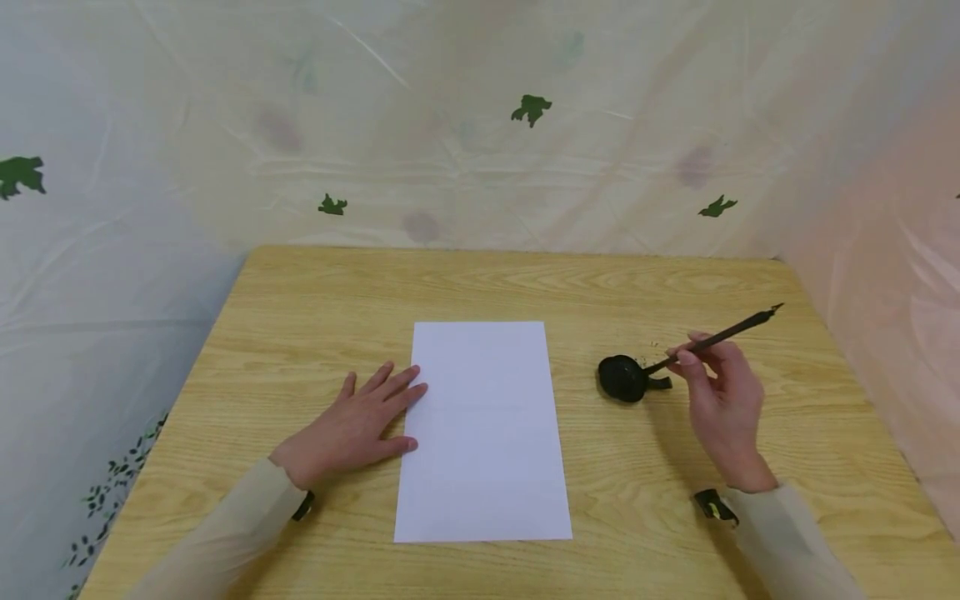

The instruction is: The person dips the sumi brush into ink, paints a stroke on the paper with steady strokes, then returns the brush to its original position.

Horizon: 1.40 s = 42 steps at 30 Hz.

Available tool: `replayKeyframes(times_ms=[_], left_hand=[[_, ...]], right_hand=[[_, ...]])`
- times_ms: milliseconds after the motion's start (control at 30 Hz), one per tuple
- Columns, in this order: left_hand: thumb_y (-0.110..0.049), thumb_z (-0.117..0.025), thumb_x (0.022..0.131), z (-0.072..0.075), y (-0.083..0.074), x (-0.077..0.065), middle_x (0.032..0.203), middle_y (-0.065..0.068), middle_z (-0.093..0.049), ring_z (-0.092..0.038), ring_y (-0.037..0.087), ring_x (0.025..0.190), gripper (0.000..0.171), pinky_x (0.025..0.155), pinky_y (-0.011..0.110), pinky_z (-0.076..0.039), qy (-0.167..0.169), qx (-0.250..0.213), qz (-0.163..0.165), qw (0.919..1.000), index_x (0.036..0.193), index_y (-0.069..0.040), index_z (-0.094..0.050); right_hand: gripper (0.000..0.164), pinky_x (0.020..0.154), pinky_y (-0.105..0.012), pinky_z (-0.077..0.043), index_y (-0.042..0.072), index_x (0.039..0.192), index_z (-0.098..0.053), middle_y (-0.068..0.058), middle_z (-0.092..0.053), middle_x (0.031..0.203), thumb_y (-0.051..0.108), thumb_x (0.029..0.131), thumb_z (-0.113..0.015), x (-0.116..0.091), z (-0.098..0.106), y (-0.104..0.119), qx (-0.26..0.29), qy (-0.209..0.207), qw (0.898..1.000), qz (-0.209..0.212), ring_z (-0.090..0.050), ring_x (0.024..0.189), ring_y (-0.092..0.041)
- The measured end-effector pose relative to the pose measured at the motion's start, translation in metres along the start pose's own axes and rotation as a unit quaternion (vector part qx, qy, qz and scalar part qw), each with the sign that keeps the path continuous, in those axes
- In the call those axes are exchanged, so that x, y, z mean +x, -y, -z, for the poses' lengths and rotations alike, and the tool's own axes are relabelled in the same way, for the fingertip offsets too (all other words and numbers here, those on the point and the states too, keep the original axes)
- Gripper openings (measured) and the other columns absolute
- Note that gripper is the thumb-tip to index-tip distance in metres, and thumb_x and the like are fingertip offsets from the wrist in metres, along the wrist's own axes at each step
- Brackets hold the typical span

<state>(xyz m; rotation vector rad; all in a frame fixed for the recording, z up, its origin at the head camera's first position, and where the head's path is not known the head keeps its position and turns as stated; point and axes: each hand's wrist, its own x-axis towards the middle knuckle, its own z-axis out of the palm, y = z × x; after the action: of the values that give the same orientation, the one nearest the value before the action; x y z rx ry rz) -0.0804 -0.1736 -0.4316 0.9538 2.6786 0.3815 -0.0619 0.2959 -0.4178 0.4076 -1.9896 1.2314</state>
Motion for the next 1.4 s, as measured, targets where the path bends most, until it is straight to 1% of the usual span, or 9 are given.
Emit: replayKeyframes(times_ms=[267, 433, 667, 900, 1000, 1167, 1267, 1333, 1400], left_hand=[[-0.049, -0.065, 0.100, 0.000, 0.000, 0.001, 0.170, 0.008, -0.026, -0.017, 0.042, 0.156, 0.074, 0.110, 0.081, -0.017, 0.003, 0.001, 0.000, 1.0000, 0.161, -0.016, -0.039], [-0.049, -0.066, 0.100, -0.001, 0.000, 0.001, 0.170, 0.008, -0.026, -0.015, 0.042, 0.156, 0.075, 0.110, 0.081, -0.016, 0.004, 0.000, 0.003, 1.0000, 0.161, -0.015, -0.039], [-0.048, -0.066, 0.100, 0.000, -0.001, 0.000, 0.170, 0.008, -0.026, -0.015, 0.042, 0.156, 0.075, 0.110, 0.081, -0.016, 0.002, -0.001, 0.002, 1.0000, 0.161, -0.015, -0.039], [-0.047, -0.067, 0.099, 0.001, -0.001, 0.000, 0.170, 0.009, -0.027, -0.016, 0.044, 0.156, 0.075, 0.110, 0.081, -0.016, 0.000, -0.001, 0.001, 1.0000, 0.161, -0.014, -0.040], [-0.047, -0.067, 0.099, 0.001, -0.001, 0.000, 0.170, 0.009, -0.027, -0.017, 0.043, 0.156, 0.075, 0.110, 0.081, -0.017, -0.001, -0.002, 0.001, 1.0000, 0.161, -0.014, -0.040], [-0.047, -0.066, 0.100, 0.001, -0.001, -0.001, 0.170, 0.009, -0.027, -0.016, 0.043, 0.156, 0.074, 0.110, 0.081, -0.017, 0.000, -0.005, 0.001, 1.0000, 0.161, -0.015, -0.040], [-0.048, -0.066, 0.100, 0.001, 0.000, -0.001, 0.170, 0.008, -0.026, -0.015, 0.042, 0.156, 0.074, 0.110, 0.081, -0.016, 0.000, -0.005, 0.000, 1.0000, 0.161, -0.015, -0.039], [-0.048, -0.065, 0.100, 0.001, 0.001, -0.001, 0.170, 0.008, -0.026, -0.015, 0.042, 0.156, 0.074, 0.111, 0.080, -0.016, 0.000, -0.004, -0.001, 1.0000, 0.161, -0.015, -0.039], [-0.049, -0.066, 0.100, 0.000, 0.001, -0.001, 0.170, 0.008, -0.026, -0.015, 0.042, 0.156, 0.074, 0.110, 0.080, -0.017, -0.002, -0.002, -0.002, 1.0000, 0.161, -0.015, -0.040]], right_hand=[[0.029, 0.083, -0.015, -0.055, -0.023, 0.115, -0.058, 0.007, -0.067, 0.107, -0.029, 0.086, -0.060, -0.003, 0.002, -0.002, -0.020, 0.002, 1.000, 0.003, -0.071, 0.095, -0.005], [0.027, 0.083, -0.015, -0.055, -0.023, 0.115, -0.059, 0.004, -0.069, 0.106, -0.026, 0.088, -0.061, -0.003, 0.004, -0.002, -0.018, 0.005, 1.000, 0.004, -0.071, 0.096, -0.005], [0.025, 0.084, -0.015, -0.055, -0.024, 0.115, -0.057, 0.005, -0.069, 0.108, -0.023, 0.090, -0.061, -0.004, 0.004, 0.000, -0.010, 0.006, 1.000, 0.005, -0.071, 0.096, -0.007], [0.023, 0.084, -0.015, -0.054, -0.024, 0.115, -0.057, -0.011, -0.069, 0.102, -0.014, 0.094, -0.062, -0.003, 0.003, 0.000, -0.012, 0.012, 1.000, 0.016, -0.070, 0.097, -0.005], [0.024, 0.084, -0.014, -0.054, -0.023, 0.115, -0.058, -0.010, -0.069, 0.101, -0.011, 0.095, -0.063, -0.004, 0.004, 0.000, -0.019, 0.014, 1.000, 0.015, -0.069, 0.097, -0.004], [0.023, 0.084, -0.014, -0.054, -0.023, 0.115, -0.057, -0.001, -0.069, 0.105, -0.014, 0.094, -0.062, -0.002, 0.004, 0.002, -0.023, 0.013, 1.000, 0.010, -0.070, 0.097, -0.005], [0.022, 0.083, -0.016, -0.055, -0.025, 0.115, -0.055, -0.005, -0.070, 0.104, -0.017, 0.095, -0.060, -0.001, 0.003, 0.005, 0.000, -0.001, 1.000, 0.002, -0.070, 0.096, -0.007], [0.023, 0.082, -0.018, -0.057, -0.026, 0.117, -0.052, -0.009, -0.070, 0.103, -0.017, 0.096, -0.059, 0.000, 0.001, 0.010, 0.034, -0.015, 0.999, -0.008, -0.071, 0.095, -0.010], [0.025, 0.082, -0.021, -0.058, -0.028, 0.117, -0.050, -0.015, -0.069, 0.102, -0.016, 0.097, -0.059, 0.001, -0.003, 0.017, 0.090, -0.034, 0.995, -0.017, -0.072, 0.095, -0.015]])
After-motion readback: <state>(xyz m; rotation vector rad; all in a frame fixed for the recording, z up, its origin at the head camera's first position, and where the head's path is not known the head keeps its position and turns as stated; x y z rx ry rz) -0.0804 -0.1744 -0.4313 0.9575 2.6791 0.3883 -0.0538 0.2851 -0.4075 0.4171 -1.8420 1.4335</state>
